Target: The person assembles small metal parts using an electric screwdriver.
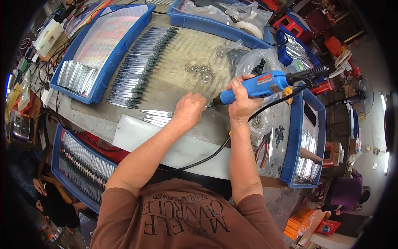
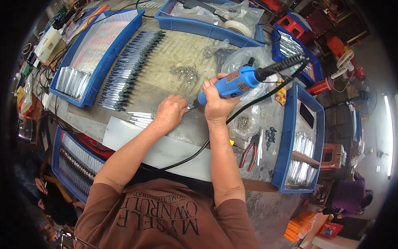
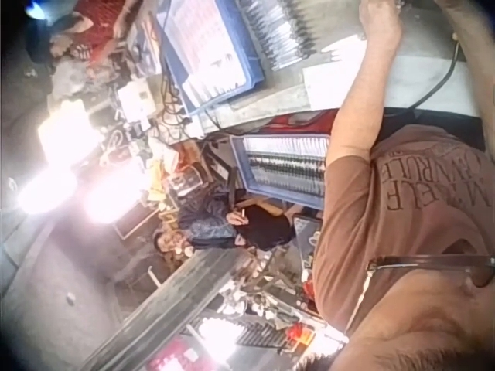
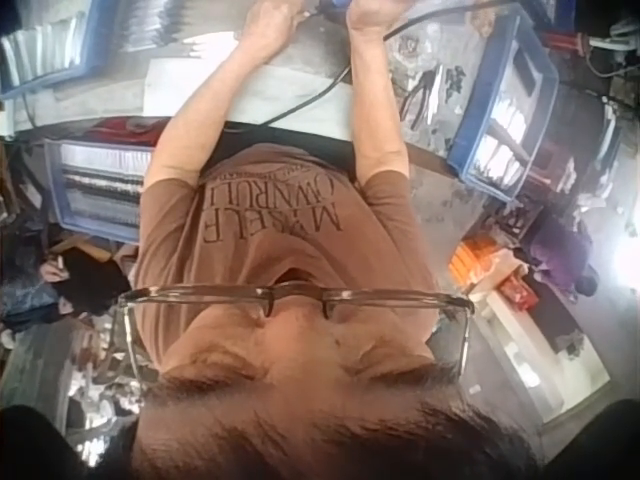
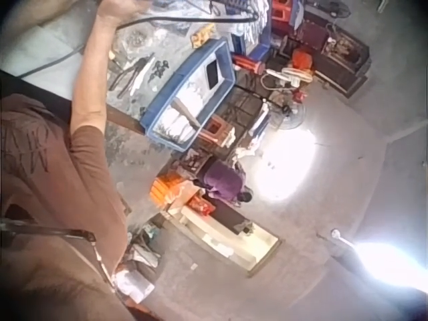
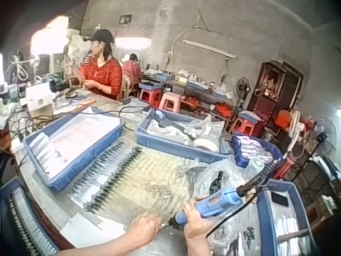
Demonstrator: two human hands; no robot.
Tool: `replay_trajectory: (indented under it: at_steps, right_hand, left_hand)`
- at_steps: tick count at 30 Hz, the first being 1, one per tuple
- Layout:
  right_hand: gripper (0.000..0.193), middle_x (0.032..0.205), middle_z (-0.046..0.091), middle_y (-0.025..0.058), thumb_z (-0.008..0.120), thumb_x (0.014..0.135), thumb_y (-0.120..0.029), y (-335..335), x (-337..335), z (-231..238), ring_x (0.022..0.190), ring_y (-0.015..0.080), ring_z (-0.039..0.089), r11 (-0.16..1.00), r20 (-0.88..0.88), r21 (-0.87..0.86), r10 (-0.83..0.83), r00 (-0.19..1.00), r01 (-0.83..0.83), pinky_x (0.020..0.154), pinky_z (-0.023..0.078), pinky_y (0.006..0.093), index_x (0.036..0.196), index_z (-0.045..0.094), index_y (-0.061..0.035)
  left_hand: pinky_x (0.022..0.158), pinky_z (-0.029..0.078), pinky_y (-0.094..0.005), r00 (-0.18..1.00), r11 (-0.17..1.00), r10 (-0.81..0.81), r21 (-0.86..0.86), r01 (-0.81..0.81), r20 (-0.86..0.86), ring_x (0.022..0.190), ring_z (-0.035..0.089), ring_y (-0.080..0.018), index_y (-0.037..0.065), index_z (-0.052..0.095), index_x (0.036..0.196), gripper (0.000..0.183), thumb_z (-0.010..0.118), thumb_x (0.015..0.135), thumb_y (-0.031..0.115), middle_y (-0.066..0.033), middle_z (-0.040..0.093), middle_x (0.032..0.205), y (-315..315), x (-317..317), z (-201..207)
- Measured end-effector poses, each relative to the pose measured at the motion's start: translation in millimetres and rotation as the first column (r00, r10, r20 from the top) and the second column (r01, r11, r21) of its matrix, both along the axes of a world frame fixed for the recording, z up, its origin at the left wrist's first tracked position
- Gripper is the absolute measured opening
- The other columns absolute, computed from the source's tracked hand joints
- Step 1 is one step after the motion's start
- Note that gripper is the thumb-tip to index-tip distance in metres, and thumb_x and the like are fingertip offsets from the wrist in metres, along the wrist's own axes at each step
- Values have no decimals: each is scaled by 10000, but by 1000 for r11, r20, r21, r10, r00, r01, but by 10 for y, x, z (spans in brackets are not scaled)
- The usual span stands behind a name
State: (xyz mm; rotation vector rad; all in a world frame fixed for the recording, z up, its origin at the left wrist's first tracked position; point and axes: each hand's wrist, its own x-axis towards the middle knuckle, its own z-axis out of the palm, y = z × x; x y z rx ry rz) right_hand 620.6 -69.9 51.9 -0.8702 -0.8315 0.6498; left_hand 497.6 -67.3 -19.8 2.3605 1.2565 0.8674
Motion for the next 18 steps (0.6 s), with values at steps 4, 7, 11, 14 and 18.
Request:
replay_trajectory:
  at_steps: [4,7,11,14,18]
  right_hand:
    - [246,697,515,56,605,665,-4,81,-78,-12,556,142,521,998,130,-51,-14,991,20,541,447,272,871,473,18]
    - [246,702,523,37,611,662,14,180,-90,-112,575,112,518,998,278,-40,-32,960,44,549,444,252,870,479,8]
    - [254,710,531,26,620,638,9,263,-178,-37,611,93,518,995,460,-19,-75,885,94,565,436,236,857,492,2]
    - [262,708,534,26,618,636,7,280,-176,-17,618,92,516,995,511,-10,-77,856,96,563,435,235,868,495,11]
    - [261,699,532,33,621,654,11,205,-153,-27,617,106,523,995,385,-94,14,923,24,554,440,241,881,493,14]
  left_hand:
    - [663,431,-371,1000,1000,2,1,-2,8,726,507,-285,43,572,722,85,628,664,70,-84,539,737,5,2,-13]
    - [665,434,-374,1000,1000,7,7,-8,11,727,508,-280,44,583,736,75,618,673,66,-82,543,740,-4,23,-1]
    - [682,439,-362,1000,1000,23,-16,-23,-6,747,516,-266,58,568,692,60,614,658,73,-71,543,738,4,44,25]
    - [685,442,-357,999,999,28,-27,-28,-36,744,517,-264,61,570,693,51,609,661,72,-70,544,740,-1,28,29]
    - [671,445,-372,1000,999,-2,-39,1,-29,750,513,-271,43,592,759,72,597,690,64,-81,541,746,7,16,19]
